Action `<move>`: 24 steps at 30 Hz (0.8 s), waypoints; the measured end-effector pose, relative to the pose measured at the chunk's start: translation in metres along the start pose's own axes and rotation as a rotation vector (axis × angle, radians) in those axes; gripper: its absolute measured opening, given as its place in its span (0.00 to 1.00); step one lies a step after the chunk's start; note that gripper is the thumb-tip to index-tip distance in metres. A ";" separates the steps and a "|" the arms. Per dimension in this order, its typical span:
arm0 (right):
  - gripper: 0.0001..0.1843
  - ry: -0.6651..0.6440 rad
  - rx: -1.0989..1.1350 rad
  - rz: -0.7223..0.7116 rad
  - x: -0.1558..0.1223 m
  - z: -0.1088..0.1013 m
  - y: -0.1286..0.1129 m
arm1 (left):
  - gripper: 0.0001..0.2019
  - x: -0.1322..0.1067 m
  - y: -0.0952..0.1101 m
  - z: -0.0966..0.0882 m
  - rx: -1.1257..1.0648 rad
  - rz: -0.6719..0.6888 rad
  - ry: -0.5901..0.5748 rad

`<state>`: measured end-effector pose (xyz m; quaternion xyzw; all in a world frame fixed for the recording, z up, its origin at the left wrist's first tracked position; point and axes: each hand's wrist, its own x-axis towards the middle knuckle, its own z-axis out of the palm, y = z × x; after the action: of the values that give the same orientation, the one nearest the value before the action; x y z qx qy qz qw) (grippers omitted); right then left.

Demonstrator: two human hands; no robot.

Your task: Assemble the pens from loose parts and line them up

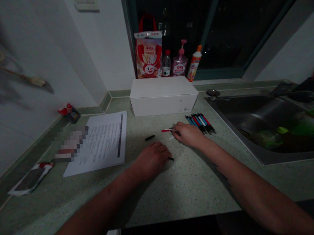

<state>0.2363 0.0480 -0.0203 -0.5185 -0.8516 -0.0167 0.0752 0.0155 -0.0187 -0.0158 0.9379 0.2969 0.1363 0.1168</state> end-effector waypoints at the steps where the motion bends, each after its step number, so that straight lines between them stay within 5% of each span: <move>1: 0.12 -0.004 -0.006 -0.005 0.000 -0.001 -0.001 | 0.07 0.000 0.000 0.000 -0.007 -0.002 0.009; 7: 0.11 -0.006 0.051 -0.010 0.005 -0.005 0.005 | 0.06 -0.002 -0.001 -0.001 -0.142 -0.122 0.253; 12: 0.08 0.159 0.596 0.054 -0.001 -0.011 0.004 | 0.06 -0.001 -0.007 -0.008 -0.476 -0.474 0.530; 16: 0.10 0.079 0.948 0.054 -0.013 -0.009 -0.023 | 0.13 0.002 -0.010 -0.008 -0.786 -0.576 0.528; 24: 0.10 0.013 1.107 0.085 -0.015 -0.005 -0.047 | 0.06 0.005 -0.007 -0.003 -0.942 -0.563 0.527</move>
<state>0.2017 0.0120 -0.0148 -0.4354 -0.7111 0.4331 0.3423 0.0144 -0.0097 -0.0139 0.6056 0.4601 0.4443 0.4734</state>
